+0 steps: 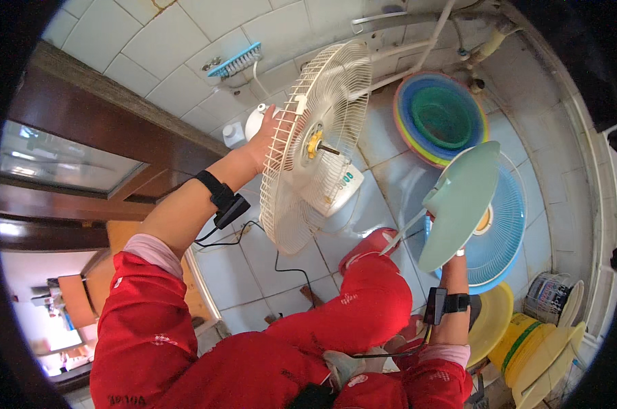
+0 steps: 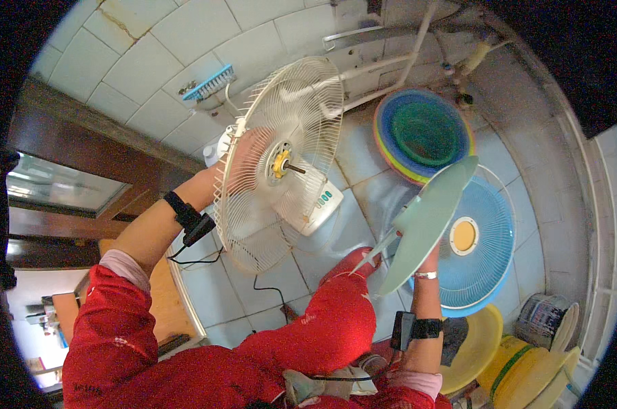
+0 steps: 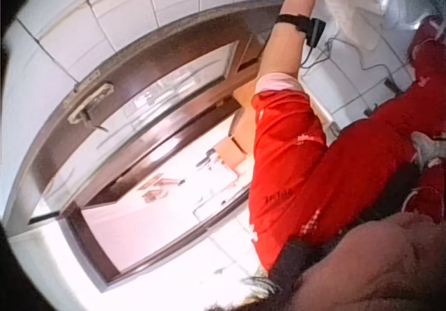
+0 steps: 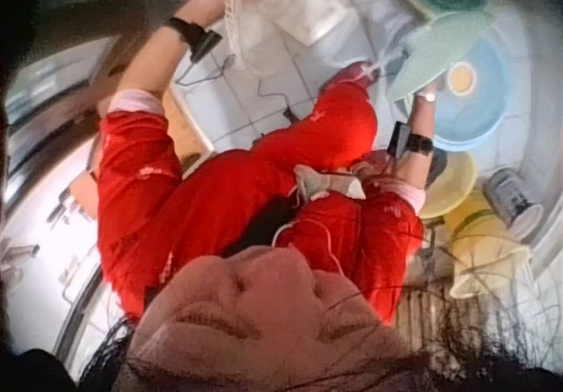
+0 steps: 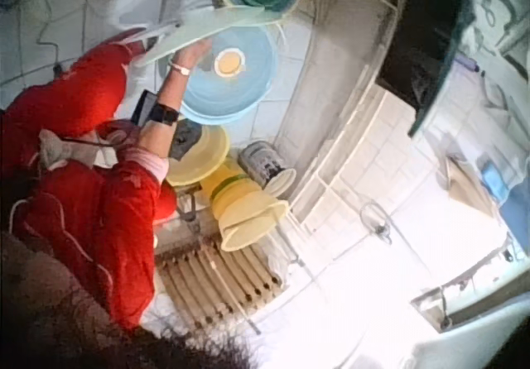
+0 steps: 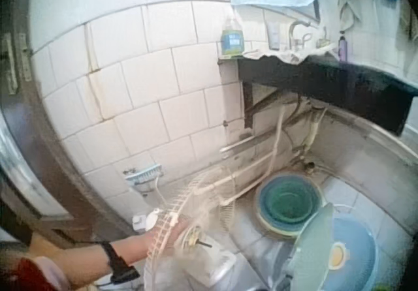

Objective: The person assembles a standing fan by attaching the fan blades to the motor hub and securing them with a nut. They then attach the front grill and wipe a cloth in a basin of water.

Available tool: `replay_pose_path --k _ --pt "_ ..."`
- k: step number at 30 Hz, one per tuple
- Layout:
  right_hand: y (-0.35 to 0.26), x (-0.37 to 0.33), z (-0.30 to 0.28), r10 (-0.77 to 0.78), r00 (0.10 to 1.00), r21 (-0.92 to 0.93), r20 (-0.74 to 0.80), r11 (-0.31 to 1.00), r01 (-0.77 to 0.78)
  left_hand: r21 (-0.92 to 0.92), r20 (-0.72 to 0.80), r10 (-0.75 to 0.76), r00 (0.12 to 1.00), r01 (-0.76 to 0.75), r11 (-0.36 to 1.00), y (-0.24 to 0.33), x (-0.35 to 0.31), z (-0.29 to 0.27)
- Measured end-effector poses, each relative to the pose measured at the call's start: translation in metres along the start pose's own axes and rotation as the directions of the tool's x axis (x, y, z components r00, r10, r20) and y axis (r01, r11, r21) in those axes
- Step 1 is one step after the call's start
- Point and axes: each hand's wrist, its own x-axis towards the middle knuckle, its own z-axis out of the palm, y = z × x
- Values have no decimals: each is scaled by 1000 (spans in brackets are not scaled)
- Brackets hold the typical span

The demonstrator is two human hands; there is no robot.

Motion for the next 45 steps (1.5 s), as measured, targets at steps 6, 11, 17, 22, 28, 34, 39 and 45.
replay_pose_path --k 6,11,17,22,28,34,39,45 --pt "-78 -89 -82 -147 972 -42 -183 989 141 -49 -34 27 999 -29 998 4 1 -11" --pt "-164 -177 -97 -411 863 -163 -293 911 378 -46 -140 27 990 -34 998 13 -7 -18" --pt "-292 -211 -54 -788 592 -448 -167 596 667 31 -36 -43 998 44 999 17 -3 -14" --pt "-404 -176 12 -896 424 -719 133 207 663 -17 -176 -29 984 26 1000 12 -5 1" --pt "-495 -89 102 -759 620 -972 199 -70 226 -7 -230 -5 973 3 1000 10 -8 8" --pt "-517 2 141 -583 771 -960 254 -250 127 -120 -211 -39 977 14 993 9 -2 2" --pt "-504 40 142 -477 850 -954 225 -284 93 -134 -165 -16 986 -6 991 13 -4 -11" --pt "-511 71 113 -448 827 -920 341 -341 194 -131 -176 -20 984 -3 991 2 2 6"
